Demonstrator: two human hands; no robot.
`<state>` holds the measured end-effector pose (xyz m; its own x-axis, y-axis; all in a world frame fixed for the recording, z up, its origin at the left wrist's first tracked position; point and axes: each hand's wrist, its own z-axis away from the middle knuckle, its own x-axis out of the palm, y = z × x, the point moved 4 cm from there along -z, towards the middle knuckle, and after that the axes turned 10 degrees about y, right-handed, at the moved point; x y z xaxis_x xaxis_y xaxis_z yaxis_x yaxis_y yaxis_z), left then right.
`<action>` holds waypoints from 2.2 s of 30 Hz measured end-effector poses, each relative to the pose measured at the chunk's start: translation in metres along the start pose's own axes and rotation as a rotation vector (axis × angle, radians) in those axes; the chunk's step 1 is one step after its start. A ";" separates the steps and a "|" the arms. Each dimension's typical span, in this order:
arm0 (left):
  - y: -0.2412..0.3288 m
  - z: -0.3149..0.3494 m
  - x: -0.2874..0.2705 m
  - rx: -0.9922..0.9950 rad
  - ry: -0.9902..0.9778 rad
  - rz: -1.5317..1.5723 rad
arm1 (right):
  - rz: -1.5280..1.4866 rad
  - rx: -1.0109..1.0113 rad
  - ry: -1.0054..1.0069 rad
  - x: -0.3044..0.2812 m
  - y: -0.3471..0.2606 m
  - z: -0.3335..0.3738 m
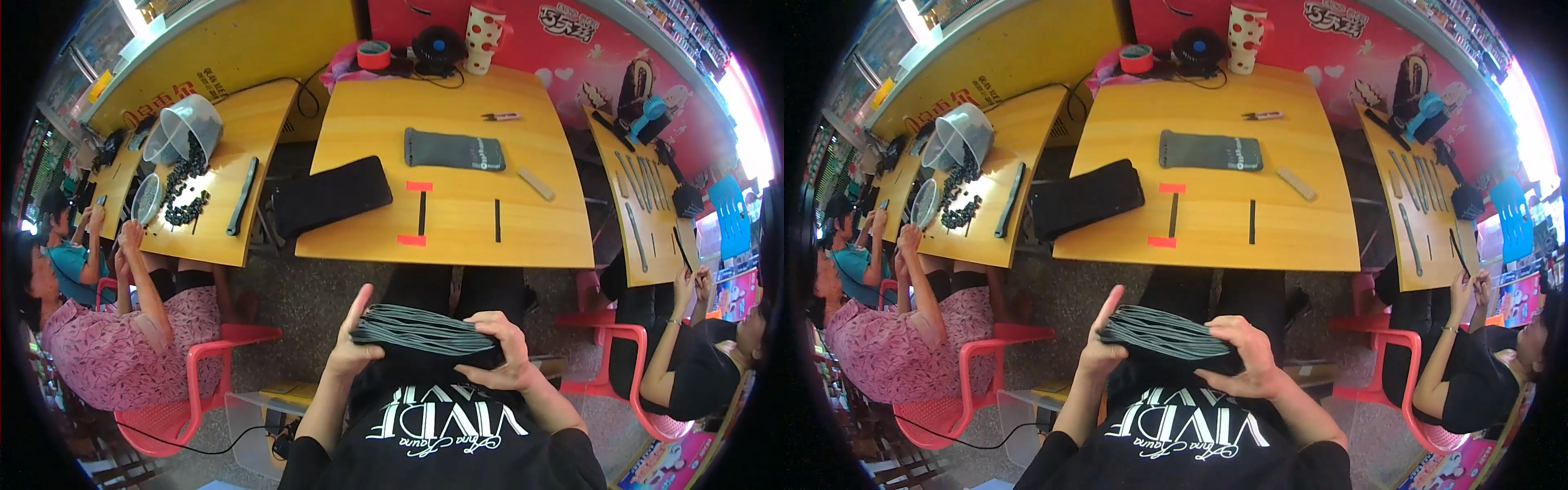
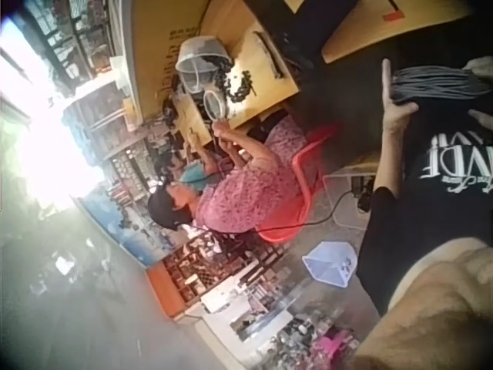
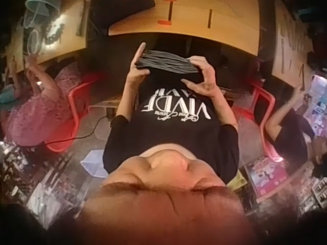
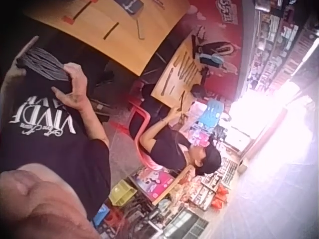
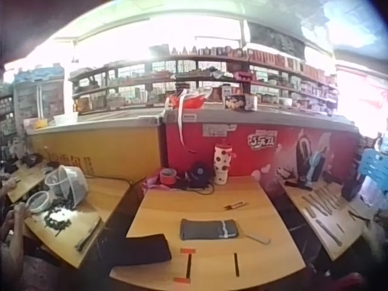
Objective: Inspecting, counting, and organizing a stack of folded black textile items on a workbench.
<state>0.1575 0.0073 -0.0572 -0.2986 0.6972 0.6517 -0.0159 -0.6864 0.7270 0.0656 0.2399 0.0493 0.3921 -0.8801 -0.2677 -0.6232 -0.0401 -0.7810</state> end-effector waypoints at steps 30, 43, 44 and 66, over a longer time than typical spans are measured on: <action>-0.094 -0.020 -0.019 -0.478 -0.004 0.597 | -0.462 0.611 -0.377 0.032 0.018 -0.028; -0.093 -0.030 -0.017 -0.331 0.019 0.674 | -0.322 0.270 -0.377 0.050 0.009 -0.051; -0.092 -0.031 -0.014 -0.332 0.025 0.690 | -0.304 0.261 -0.332 0.047 0.011 -0.051; -0.070 -0.032 -0.012 -0.445 0.135 0.485 | -0.120 0.335 -0.213 0.027 0.019 -0.058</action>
<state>0.1318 0.0402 -0.1229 -0.4878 0.2760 0.8282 -0.2331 -0.9554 0.1811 0.0256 0.1883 0.0601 0.6019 -0.7595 -0.2466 -0.3236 0.0504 -0.9448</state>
